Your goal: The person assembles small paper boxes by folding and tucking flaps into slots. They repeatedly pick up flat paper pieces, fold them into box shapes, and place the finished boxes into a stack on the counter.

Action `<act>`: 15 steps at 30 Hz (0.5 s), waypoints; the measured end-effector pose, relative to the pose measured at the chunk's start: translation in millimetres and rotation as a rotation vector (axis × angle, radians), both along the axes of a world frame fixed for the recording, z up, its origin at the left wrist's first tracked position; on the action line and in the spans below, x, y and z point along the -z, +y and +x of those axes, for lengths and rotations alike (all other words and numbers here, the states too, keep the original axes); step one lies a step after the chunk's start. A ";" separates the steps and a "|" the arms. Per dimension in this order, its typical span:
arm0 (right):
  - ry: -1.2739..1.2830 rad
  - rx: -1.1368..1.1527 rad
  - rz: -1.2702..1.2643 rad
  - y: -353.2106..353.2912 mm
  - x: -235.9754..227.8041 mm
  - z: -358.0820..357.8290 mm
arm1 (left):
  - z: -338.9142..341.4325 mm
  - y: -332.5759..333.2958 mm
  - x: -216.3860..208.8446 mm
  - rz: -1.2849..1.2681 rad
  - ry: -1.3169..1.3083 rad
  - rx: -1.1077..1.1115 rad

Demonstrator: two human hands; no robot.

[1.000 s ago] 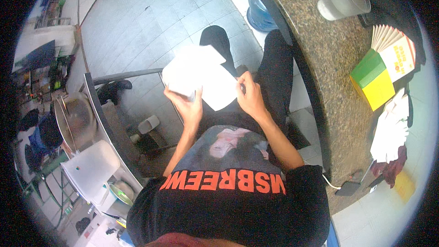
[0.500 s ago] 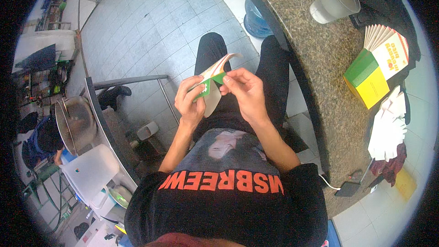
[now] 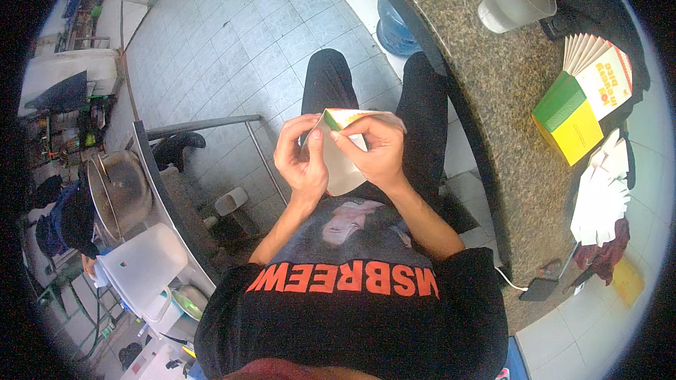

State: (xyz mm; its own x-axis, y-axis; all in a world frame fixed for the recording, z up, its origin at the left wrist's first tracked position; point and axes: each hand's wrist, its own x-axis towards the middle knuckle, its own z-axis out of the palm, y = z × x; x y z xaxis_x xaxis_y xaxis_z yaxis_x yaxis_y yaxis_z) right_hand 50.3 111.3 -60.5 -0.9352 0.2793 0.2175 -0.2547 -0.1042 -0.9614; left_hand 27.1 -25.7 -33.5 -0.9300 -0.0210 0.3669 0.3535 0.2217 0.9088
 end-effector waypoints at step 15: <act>0.074 -0.157 0.140 23.5 -24.3 -10.9 | -2.2 -6.6 -21.7 -0.024 -0.140 0.116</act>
